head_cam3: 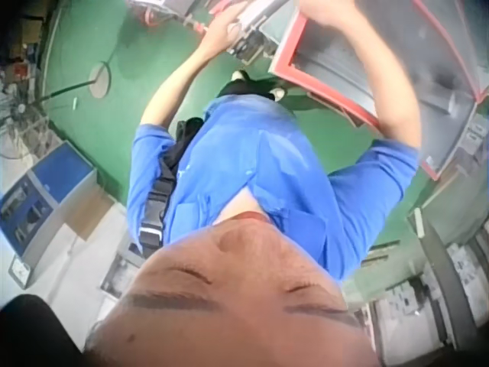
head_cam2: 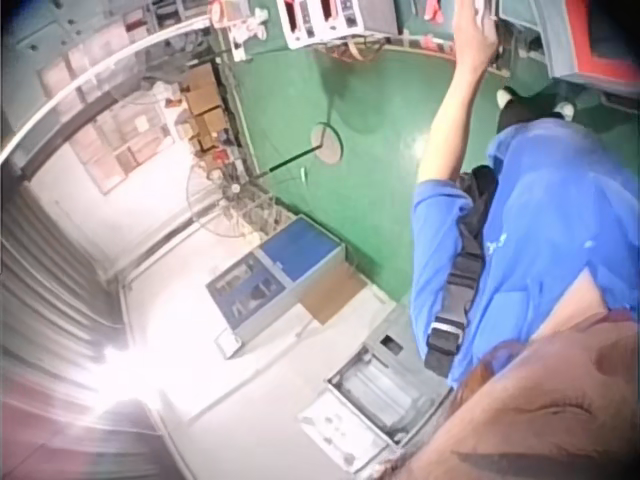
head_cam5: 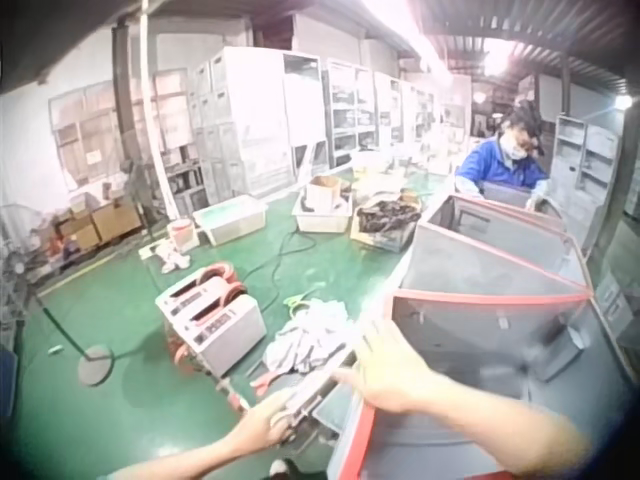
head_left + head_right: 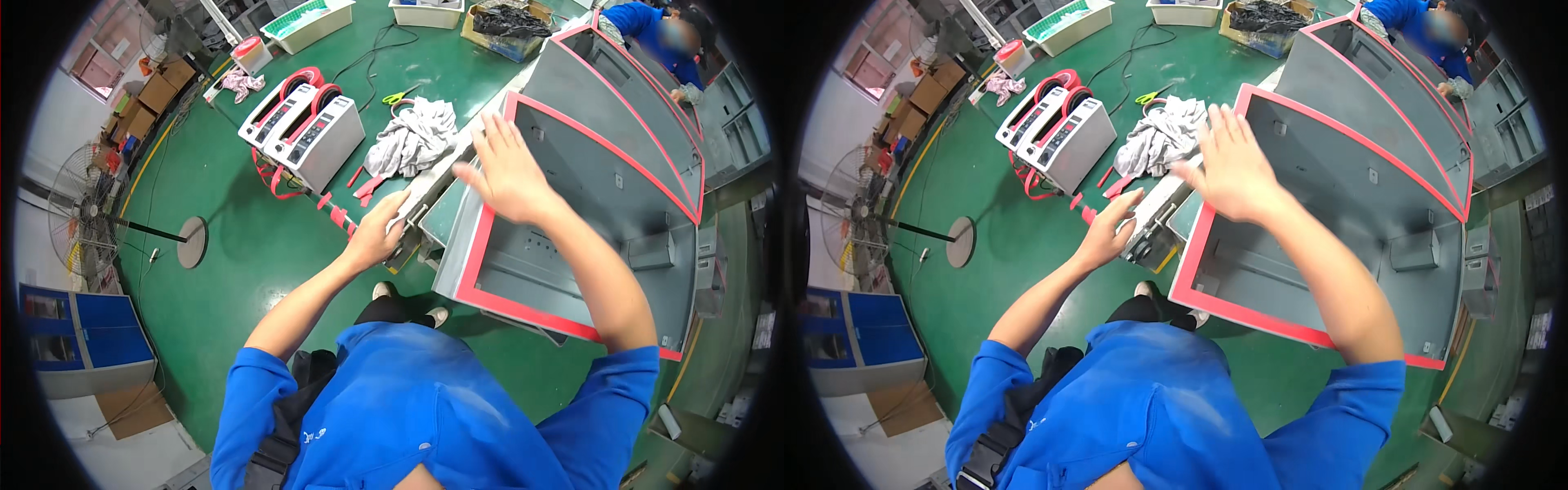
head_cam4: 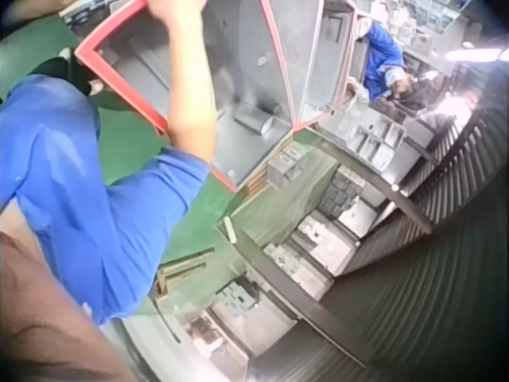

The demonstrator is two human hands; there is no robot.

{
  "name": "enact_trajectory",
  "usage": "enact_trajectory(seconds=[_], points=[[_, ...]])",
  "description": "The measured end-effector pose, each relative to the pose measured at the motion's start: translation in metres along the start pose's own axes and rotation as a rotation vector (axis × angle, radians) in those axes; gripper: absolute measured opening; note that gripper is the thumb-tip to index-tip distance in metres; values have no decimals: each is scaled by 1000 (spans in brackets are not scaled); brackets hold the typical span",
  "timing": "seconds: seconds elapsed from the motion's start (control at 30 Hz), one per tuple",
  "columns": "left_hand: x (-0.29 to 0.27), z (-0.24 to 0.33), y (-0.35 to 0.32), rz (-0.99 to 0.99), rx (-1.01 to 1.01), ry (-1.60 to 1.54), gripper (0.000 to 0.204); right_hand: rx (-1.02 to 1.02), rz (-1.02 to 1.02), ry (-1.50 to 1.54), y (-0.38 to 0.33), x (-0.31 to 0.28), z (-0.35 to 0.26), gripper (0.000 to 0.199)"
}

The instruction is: Applying red protective tape to the edges of metal enclosures.

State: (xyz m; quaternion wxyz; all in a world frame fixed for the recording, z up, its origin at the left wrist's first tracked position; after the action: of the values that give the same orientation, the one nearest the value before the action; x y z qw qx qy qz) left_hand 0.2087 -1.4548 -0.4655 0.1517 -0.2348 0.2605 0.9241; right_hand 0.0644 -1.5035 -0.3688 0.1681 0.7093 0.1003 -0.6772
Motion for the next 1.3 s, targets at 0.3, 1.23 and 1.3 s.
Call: enact_trajectory(seconds=[0.3,1.23,1.3], points=[[-19,-31,-54,-58,-6,-79,47,-128,-68,210,-114,-34,-110,84],[-185,-249,-149,134,-395,-41,21,400,790,-281,-3,-17,-65,37],[-158,-213,-161,23,-366,-109,20,431,751,-235,14,-12,-59,37]])
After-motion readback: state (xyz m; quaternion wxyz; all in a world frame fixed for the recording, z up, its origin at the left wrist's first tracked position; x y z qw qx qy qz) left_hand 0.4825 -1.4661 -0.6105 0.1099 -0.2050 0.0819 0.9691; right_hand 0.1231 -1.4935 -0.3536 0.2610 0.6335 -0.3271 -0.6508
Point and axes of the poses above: each hand's wrist, its own y-axis towards the middle knuckle, its own x-axis out of the palm, z = x × y, the point moved 10 cm from there along y, towards the middle knuckle, and after that the axes turned 10 degrees about x, right-handed, at the moved point
